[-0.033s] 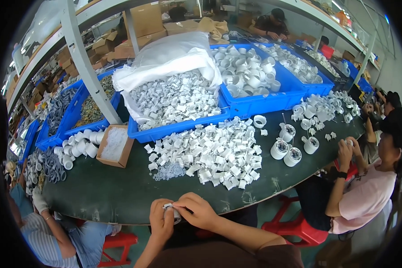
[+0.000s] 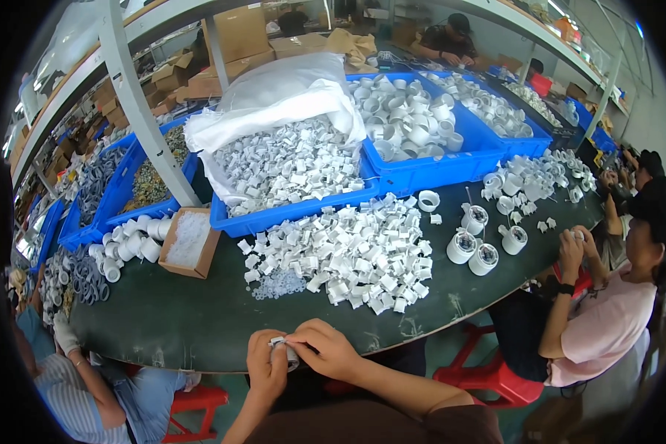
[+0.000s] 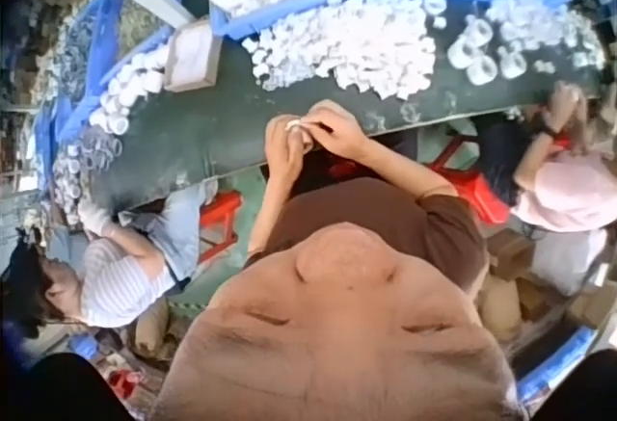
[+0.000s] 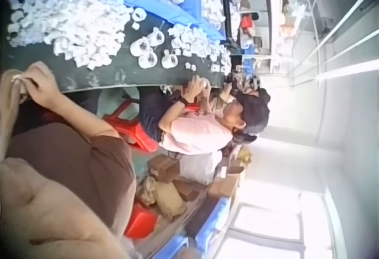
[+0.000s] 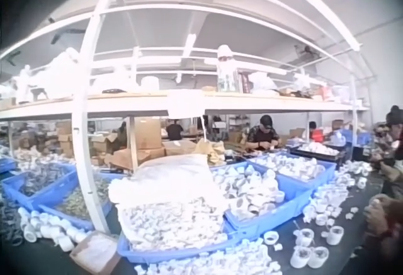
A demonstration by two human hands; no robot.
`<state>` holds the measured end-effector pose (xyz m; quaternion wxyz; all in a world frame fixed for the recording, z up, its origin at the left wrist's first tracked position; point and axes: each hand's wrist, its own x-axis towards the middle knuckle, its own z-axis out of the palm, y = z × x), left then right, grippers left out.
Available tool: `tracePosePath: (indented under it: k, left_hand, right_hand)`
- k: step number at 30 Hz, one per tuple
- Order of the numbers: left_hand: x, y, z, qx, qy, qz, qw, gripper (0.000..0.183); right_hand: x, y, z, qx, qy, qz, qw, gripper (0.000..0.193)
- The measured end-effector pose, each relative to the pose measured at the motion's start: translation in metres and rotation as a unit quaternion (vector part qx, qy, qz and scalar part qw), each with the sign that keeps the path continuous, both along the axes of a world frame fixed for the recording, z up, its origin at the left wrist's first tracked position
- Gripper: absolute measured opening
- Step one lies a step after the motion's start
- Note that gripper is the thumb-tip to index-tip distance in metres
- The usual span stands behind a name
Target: The person picks up a white plastic housing and a small wire connector, then threads the wire through the housing and presses the connector into place. They then pick up a white zip tie, thread it through the housing, and pull it tight before setting the unit down.
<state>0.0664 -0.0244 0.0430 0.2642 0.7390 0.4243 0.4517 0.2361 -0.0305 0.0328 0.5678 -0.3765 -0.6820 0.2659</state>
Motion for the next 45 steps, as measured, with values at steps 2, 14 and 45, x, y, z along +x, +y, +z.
tracePosePath:
  k: [2, 14, 45]
  left_hand:
    - [0.007, 0.003, 0.004, -0.003, -0.007, 0.006, 1.0, 0.012]
    - [0.016, 0.005, -0.015, -0.056, -0.065, -0.023, 0.996, 0.015]
    - [0.013, 0.0, -0.023, -0.095, -0.1, -0.002, 0.99, 0.032]
  right_hand:
    - [0.003, 0.0, -0.001, -0.002, 0.006, -0.007, 1.0, 0.015]
    - [0.009, 0.003, -0.014, -0.015, 0.117, 0.054, 0.992, 0.008]
    - [-0.001, 0.008, -0.025, -0.085, 0.185, 0.094, 0.975, 0.008]
